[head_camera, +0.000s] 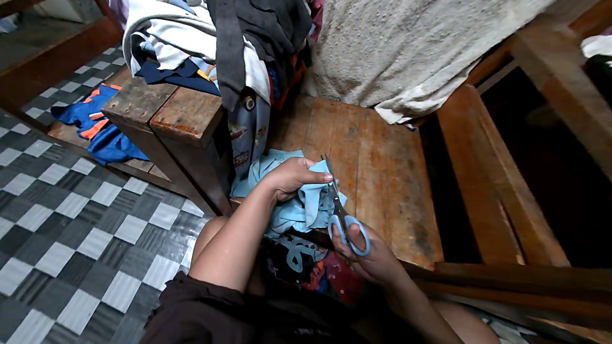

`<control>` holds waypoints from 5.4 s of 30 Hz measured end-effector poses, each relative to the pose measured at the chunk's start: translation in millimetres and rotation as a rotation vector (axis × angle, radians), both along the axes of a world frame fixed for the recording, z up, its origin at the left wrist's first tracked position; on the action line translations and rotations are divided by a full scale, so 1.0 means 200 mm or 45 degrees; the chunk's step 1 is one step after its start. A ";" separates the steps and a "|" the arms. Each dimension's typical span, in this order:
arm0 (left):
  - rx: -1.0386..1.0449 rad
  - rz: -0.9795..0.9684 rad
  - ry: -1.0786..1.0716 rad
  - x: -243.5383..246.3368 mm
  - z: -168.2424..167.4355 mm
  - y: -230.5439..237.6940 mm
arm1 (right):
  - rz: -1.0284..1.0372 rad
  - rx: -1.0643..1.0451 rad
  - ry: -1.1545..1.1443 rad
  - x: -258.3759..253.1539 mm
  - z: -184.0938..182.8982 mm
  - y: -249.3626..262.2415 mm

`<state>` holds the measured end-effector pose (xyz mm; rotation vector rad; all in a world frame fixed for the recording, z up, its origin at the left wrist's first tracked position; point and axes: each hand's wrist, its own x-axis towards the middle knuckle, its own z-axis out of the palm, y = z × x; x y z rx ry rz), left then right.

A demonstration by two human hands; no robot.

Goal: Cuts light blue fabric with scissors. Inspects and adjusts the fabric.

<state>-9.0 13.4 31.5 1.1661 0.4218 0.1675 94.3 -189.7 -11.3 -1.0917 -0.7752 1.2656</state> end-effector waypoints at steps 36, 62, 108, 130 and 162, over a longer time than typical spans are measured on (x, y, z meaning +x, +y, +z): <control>0.456 0.098 0.261 -0.03 0.02 -0.04 | -0.343 -0.002 -0.010 0.08 0.02 0.00; 0.629 -0.599 0.609 -0.32 -0.24 -0.93 | -0.683 0.131 -0.128 0.07 0.13 -0.06; 1.788 -0.335 0.343 -0.11 -0.14 -0.60 | -0.521 -0.440 -0.764 0.28 0.19 -0.15; 1.322 0.569 1.195 -0.18 0.08 -0.26 | -0.408 -0.444 -0.699 0.29 0.12 -0.13; 1.263 0.720 0.055 -0.45 0.52 -0.06 | -1.239 0.432 -0.718 0.46 0.71 0.00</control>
